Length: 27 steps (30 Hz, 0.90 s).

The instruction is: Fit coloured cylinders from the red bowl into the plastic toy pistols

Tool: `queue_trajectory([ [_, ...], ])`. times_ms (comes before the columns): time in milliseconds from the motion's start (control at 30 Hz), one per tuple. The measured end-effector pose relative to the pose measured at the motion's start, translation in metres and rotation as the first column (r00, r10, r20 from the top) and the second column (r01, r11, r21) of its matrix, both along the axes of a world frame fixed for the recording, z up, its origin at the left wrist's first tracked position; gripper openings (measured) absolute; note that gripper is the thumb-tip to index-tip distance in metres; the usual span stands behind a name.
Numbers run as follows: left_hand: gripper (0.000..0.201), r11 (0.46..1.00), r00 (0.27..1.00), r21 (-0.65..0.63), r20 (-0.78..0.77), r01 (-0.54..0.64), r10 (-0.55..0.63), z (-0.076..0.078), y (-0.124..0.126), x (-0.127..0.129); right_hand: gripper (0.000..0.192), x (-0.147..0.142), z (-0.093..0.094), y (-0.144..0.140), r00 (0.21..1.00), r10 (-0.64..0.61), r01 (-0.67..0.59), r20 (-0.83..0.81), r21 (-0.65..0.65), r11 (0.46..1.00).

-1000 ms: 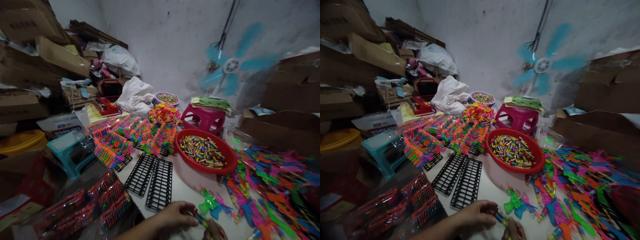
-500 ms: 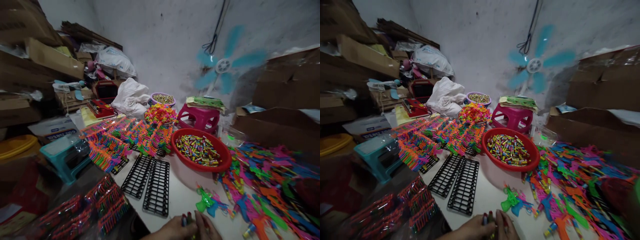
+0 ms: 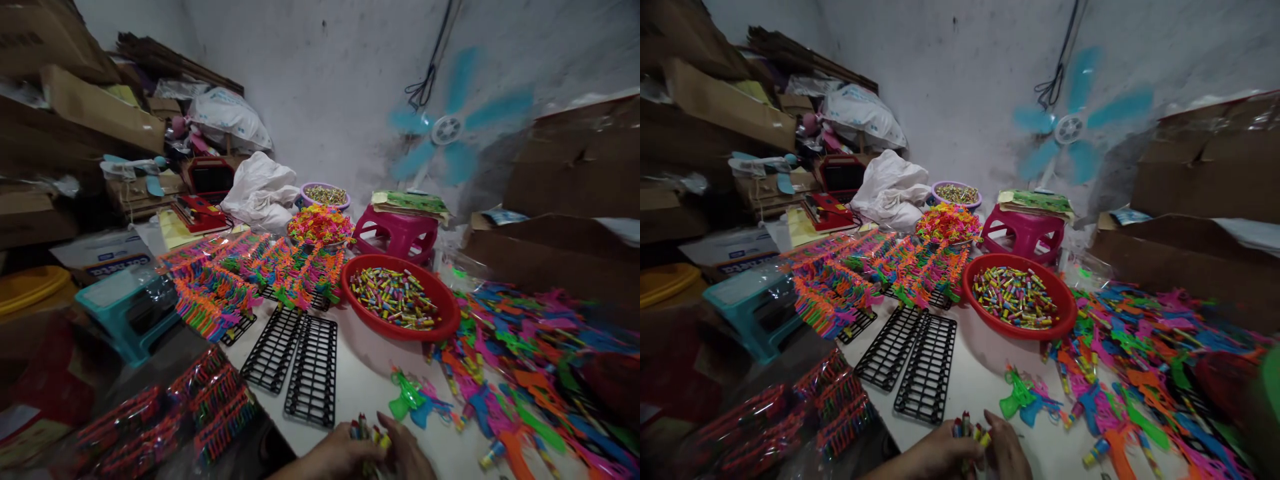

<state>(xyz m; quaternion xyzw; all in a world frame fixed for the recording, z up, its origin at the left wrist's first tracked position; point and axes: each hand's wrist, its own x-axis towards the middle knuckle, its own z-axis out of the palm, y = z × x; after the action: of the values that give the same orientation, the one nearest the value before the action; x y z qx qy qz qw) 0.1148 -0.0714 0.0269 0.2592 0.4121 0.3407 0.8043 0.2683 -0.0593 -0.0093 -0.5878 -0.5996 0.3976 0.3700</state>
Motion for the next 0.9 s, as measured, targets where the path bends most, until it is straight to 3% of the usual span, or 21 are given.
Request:
queue_trajectory([
  [67, 0.027, 0.997, 0.997, -0.028, 0.012, -0.072, 0.072, 0.0, 0.0, -0.001, 0.054, 0.016, 0.0, 0.014, 0.981, -0.141, 0.13, 0.132, 0.087, 0.988],
  [133, 0.033, 0.988, 0.989, 0.031, 0.015, -0.149, 0.148, -0.001, -0.001, -0.001, 0.052, 0.028, -0.006, 0.024, 0.907, -0.285, 0.202, 0.311, 0.272, 0.941],
  [233, 0.037, 0.973, 0.98, 0.175, -0.105, -0.149, 0.169, -0.003, 0.001, 0.0, 0.047, 0.031, -0.024, 0.03, 0.778, -0.349, 0.088, 0.522, 0.46, 0.884],
  [300, 0.03, 0.945, 0.95, 0.307, -0.245, -0.113, 0.194, -0.006, 0.003, 0.002, 0.042, 0.029, -0.04, 0.029, 0.746, -0.333, -0.01, 0.576, 0.51, 0.86],
  [400, 0.013, 0.824, 0.824, 0.566, -0.469, 0.005, 0.317, -0.011, 0.006, 0.001, 0.032, 0.031, -0.057, 0.025, 0.775, -0.246, -0.133, 0.583, 0.531, 0.837],
  [467, 0.004, 0.728, 0.737, 0.671, -0.562, 0.141, 0.375, -0.016, 0.006, 0.001, 0.027, 0.035, -0.06, 0.023, 0.79, -0.181, -0.188, 0.585, 0.513, 0.837],
  [533, 0.005, 0.65, 0.697, 0.71, -0.61, 0.271, 0.376, -0.02, 0.007, 0.001, 0.025, 0.036, -0.056, 0.023, 0.787, -0.218, -0.141, 0.577, 0.513, 0.847],
  [600, 0.008, 0.604, 0.679, 0.718, -0.637, 0.348, 0.366, -0.024, 0.007, 0.002, 0.032, 0.032, -0.049, 0.022, 0.745, -0.334, -0.015, 0.578, 0.515, 0.857],
  [667, 0.009, 0.58, 0.661, 0.725, -0.646, 0.372, 0.382, -0.028, 0.008, 0.003, 0.043, 0.026, -0.043, 0.022, 0.685, -0.415, 0.081, 0.599, 0.503, 0.86],
  [733, 0.011, 0.574, 0.65, 0.733, -0.642, 0.365, 0.407, -0.03, 0.008, 0.004, 0.045, 0.021, -0.041, 0.021, 0.671, -0.396, 0.073, 0.627, 0.475, 0.877],
  [900, 0.038, 0.617, 0.7, 0.744, -0.583, 0.255, 0.414, -0.028, 0.006, 0.002, 0.039, 0.024, -0.051, 0.024, 0.763, -0.37, 0.052, 0.529, 0.52, 0.852],
])
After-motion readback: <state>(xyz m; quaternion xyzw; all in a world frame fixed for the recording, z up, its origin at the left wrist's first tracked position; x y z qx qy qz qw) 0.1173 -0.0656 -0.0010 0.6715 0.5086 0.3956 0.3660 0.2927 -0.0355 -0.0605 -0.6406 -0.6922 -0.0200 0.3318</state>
